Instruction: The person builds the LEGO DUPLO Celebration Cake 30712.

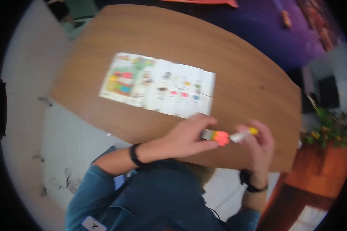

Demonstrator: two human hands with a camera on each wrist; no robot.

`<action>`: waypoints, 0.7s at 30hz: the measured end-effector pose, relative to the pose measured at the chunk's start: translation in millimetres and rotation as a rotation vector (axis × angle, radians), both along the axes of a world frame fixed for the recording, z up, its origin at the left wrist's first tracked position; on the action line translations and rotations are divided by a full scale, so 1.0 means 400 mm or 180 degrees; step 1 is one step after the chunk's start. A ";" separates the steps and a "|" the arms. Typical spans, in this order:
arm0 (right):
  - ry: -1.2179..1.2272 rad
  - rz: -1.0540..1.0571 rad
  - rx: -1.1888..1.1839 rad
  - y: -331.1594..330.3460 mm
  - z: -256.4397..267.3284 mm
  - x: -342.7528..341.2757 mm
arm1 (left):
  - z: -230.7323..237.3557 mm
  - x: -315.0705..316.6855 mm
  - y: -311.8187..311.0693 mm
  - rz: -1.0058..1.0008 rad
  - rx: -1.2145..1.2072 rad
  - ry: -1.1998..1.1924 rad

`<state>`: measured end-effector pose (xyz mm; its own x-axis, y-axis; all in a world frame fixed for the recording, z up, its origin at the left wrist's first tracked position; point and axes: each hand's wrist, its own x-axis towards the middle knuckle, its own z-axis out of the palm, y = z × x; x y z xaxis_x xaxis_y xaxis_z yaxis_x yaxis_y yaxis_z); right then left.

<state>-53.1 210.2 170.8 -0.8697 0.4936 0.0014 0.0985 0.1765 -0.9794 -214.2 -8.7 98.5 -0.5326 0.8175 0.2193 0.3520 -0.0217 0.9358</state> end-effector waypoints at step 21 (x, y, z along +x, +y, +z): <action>-0.0028 0.0547 0.2268 -0.065 0.038 -0.020 | -0.020 0.047 0.080 -0.0097 0.0481 0.0143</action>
<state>-61.0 184.1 186.0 -0.9362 0.2320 0.2639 0.0194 0.7839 -0.6205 -195.3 23.3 90.3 -0.4950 0.7889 0.3641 0.3905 -0.1724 0.9043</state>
